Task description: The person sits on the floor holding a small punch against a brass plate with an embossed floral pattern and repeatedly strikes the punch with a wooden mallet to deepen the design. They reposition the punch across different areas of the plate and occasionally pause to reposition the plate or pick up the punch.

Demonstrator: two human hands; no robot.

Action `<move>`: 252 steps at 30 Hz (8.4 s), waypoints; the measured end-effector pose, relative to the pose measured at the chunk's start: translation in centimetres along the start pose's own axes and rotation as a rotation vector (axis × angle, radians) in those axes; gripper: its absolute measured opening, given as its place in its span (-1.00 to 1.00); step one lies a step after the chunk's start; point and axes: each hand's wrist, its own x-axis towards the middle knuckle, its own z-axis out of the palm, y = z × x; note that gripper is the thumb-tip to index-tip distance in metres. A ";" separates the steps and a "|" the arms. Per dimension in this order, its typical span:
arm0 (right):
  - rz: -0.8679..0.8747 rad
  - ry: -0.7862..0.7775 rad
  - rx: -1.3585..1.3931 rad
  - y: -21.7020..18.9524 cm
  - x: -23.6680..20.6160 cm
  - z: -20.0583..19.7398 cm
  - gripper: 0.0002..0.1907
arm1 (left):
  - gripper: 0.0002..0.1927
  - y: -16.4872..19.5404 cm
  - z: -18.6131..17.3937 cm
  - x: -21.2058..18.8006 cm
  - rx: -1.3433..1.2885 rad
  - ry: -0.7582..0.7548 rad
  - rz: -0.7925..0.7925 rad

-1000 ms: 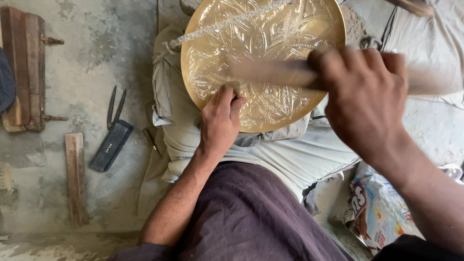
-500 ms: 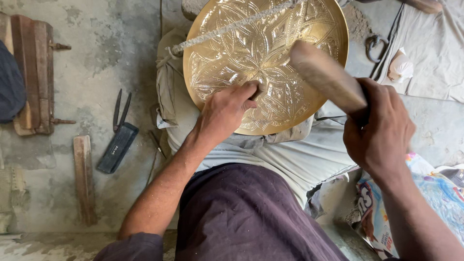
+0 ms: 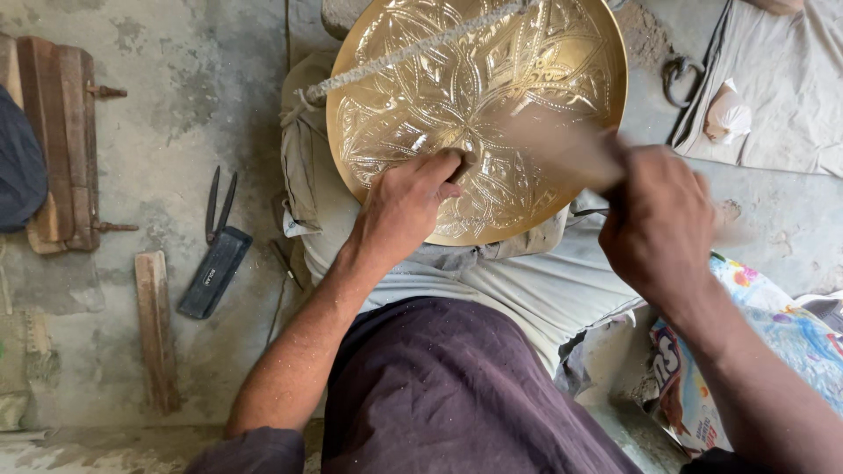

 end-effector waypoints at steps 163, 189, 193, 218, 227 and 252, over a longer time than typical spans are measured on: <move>-0.127 0.099 -0.108 1.6 7.7 -7.6 -0.53 | -0.80 3.5 6.8 5.8 -0.273 0.605 0.020; -0.446 0.154 -0.637 -0.9 10.8 -10.4 -0.73 | -0.78 2.6 8.0 5.7 -0.183 0.589 -0.080; -0.429 0.150 -0.647 0.0 10.6 -10.3 -0.84 | -0.81 2.8 7.7 5.7 -0.210 0.545 -0.056; -0.251 0.026 -0.349 1.9 9.2 -10.4 -0.76 | -0.81 3.8 7.2 6.3 -0.030 0.453 -0.044; -0.365 0.100 -0.586 1.2 9.1 -9.5 -0.80 | -0.78 4.1 7.3 5.4 -0.143 0.459 -0.034; -0.234 -0.125 -0.290 1.0 10.2 -6.0 -0.82 | -0.84 3.6 7.4 4.4 -0.075 0.443 0.015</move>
